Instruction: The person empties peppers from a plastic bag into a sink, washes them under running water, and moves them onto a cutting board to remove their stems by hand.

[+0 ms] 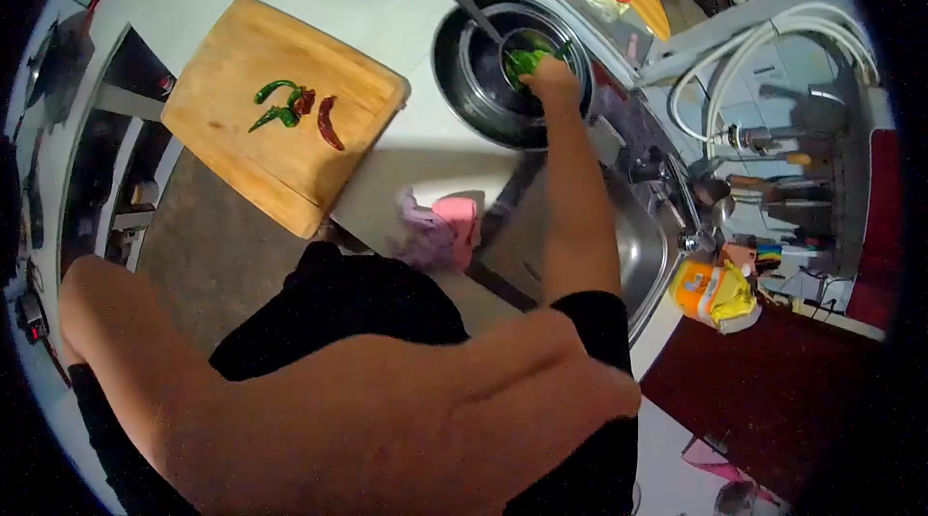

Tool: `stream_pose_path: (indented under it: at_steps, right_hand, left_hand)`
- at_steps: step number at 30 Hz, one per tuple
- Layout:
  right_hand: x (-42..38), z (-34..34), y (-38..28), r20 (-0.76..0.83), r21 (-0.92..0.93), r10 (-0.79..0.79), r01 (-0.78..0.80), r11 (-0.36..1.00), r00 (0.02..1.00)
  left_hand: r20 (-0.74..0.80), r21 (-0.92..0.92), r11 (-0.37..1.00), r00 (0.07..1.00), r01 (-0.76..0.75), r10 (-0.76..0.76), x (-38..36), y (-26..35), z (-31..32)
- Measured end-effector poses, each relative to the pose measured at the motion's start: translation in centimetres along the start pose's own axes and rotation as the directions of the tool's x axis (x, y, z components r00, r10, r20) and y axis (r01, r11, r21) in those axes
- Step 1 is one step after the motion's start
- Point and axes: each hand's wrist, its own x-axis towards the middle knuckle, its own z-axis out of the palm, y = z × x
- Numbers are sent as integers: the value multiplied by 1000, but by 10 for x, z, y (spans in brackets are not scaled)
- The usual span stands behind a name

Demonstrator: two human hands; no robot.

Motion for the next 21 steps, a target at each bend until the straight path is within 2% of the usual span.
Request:
stream_pose_path:
  at_steps: [2,3,5,6,8,9,10,11,13,14,15,16,19,21]
  right_hand:
    - [14,14,6,201,-43,38,-30,999,979]
    - [26,23,10,296,-61,59,-43,997,953]
    - [37,31,13,414,-97,58,-19,995,909]
    - [39,35,16,443,-98,48,-4,995,895]
    - [47,33,27,402,29,-27,16,999,915]
    - [49,30,34,374,133,-53,3,991,926]
    - [20,-6,23,364,344,2,-136,929,931]
    - [4,-18,21,334,557,-20,-180,811,942]
    - [-19,-36,19,262,878,-40,-221,425,964]
    - [-35,-49,13,212,926,-112,-163,340,971]
    - [-54,-63,1,156,962,-175,-110,249,972]
    - [-71,-71,-11,98,986,-233,-62,156,968]
    - [-106,-71,-48,-1,1000,-324,-1,-6,946]
    - [-133,-75,-76,-42,999,-313,29,-46,949]
  left_hand:
    - [-71,21,999,997,-30,31,10,4,17]
    - [-157,-46,997,986,-59,51,12,2,29]
    - [-153,-45,995,984,-94,86,22,0,44]
    - [-57,18,995,993,-99,100,31,0,47]
    - [113,145,984,990,-99,83,44,-3,50]
    - [112,121,990,992,-71,57,45,-11,47]
    - [112,97,994,993,-42,31,45,-19,47]
    - [37,-15,1000,999,9,-9,45,-41,49]
    - [-197,-174,946,951,-274,239,52,-110,54]
    - [-163,-286,957,987,-49,2,51,-123,33]
    - [-119,-394,903,964,172,-236,50,-135,10]
    - [-323,-380,911,900,161,-293,52,-171,12]
    - [-627,-450,893,705,20,-332,57,-226,-2]
    - [-608,-433,900,721,50,-332,49,-226,2]
